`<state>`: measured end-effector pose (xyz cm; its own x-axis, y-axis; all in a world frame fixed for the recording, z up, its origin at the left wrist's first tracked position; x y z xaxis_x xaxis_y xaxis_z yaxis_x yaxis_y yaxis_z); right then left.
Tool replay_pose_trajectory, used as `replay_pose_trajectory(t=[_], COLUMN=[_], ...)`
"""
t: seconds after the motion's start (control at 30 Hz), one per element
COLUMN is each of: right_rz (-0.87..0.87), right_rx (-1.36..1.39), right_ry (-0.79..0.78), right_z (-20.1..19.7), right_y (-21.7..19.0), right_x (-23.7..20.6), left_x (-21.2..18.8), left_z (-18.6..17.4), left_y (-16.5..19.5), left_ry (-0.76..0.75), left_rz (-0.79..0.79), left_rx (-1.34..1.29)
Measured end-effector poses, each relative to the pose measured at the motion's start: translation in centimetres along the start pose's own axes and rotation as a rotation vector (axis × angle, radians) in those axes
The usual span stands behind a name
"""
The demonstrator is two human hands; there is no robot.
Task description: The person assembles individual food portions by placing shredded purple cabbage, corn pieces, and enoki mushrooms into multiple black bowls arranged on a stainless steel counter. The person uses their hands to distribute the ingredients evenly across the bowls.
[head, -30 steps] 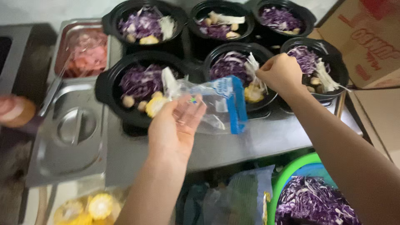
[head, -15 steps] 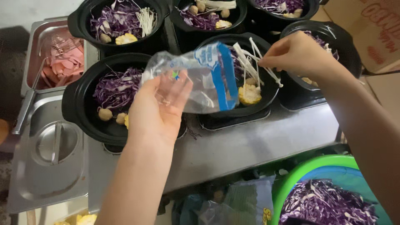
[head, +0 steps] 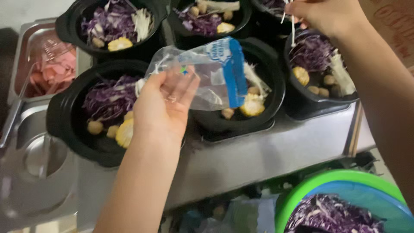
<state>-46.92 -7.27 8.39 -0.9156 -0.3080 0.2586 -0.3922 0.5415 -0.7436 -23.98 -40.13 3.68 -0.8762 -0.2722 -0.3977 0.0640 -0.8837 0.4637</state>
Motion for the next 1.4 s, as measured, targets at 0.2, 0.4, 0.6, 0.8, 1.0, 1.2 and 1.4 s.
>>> replay_pose_trajectory(t=[0.2, 0.4, 0.6, 0.8, 1.0, 1.2, 1.4], right_rz=[-0.003, 0.210, 0.135, 0.109, 0.139, 0.021, -0.295], right_rx=[-0.498, -0.212, -0.375, -0.450, -0.582, -0.413, -0.266], right_ry=[0.010, 0.049, 0.054, -0.056, -0.041, 0.160, 0.301], right_z=[-2.7, -1.0, 2.9, 2.9, 3.7, 3.7, 4.8], right_y=[6.6, 10.4, 13.1, 15.9, 16.9, 14.2, 6.5], right_x=[8.3, 10.5, 11.4, 12.2, 14.1, 10.9, 7.7], left_x=[1.1, 1.1, 1.5, 1.0, 0.5, 0.5, -0.5], left_z=[0.5, -0.1, 0.0, -0.1, 0.3, -0.7, -3.8], left_y=[0.4, 0.8, 1.4, 1.1, 0.8, 1.8, 6.0], left_ry=[0.092, 0.193, 0.146, 0.154, 0.190, 0.173, 0.130], left_rz=[0.036, 0.063, 0.081, 0.082, 0.079, 0.085, 0.171], left_rx=[0.021, 0.034, 0.059, 0.065, 0.054, 0.010, -0.106])
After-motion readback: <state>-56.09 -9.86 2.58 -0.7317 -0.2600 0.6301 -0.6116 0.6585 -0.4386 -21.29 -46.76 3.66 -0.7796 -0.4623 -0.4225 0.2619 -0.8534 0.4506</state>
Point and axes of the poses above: each hand's wrist, its own x-axis towards the middle knuckle, its own z-axis out of the palm, y = z × x, the point moved 2 cm from there along x, towards the middle knuckle, and after that the axes turned 6 degrees about x, right-handed, at the moved point
